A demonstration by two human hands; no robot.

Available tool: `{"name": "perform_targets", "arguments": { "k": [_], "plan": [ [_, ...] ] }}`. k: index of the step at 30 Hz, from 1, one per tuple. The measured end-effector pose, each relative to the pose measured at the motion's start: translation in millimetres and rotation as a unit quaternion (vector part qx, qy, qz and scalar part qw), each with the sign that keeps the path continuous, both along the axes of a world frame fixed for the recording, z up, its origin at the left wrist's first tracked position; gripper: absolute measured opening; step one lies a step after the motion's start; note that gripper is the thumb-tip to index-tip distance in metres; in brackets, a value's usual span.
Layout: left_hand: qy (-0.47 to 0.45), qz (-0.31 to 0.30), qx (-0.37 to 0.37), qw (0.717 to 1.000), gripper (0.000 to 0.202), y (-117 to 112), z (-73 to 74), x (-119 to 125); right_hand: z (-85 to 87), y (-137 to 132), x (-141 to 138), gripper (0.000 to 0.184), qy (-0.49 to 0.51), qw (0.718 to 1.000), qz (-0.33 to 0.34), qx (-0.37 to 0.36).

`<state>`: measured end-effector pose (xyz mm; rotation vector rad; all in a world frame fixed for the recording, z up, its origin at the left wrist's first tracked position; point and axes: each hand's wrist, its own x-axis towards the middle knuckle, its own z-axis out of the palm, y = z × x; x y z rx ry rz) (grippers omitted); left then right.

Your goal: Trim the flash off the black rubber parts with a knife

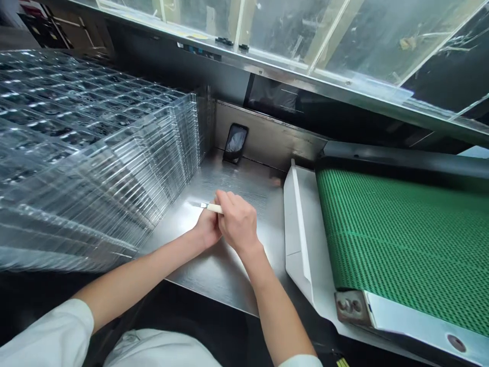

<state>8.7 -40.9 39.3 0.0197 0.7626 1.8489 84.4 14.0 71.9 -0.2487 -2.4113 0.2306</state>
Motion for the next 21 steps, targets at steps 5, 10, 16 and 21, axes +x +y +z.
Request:
{"name": "perform_targets", "arguments": {
  "k": [5,10,16,21],
  "plan": [
    [0.041,-0.038,0.016,0.998,0.034,-6.7,-1.0,-2.4,-8.8,13.8,13.7,0.021,0.145,0.966,0.016,-0.215],
    [0.19,-0.028,0.009,0.981,0.053,-15.8,1.5,-2.4,-19.5,19.9,21.0,0.014,0.104,0.968,0.059,-0.218],
    [0.286,0.014,-0.037,0.958,0.066,-17.1,0.1,-1.9,-32.7,23.2,24.5,0.019,0.042,0.969,0.09,-0.225],
    [0.295,0.016,-0.032,0.955,0.07,-14.4,-4.6,-2.1,-38.7,35.2,33.2,0.027,-0.003,0.966,0.127,-0.225]
  ]
}}
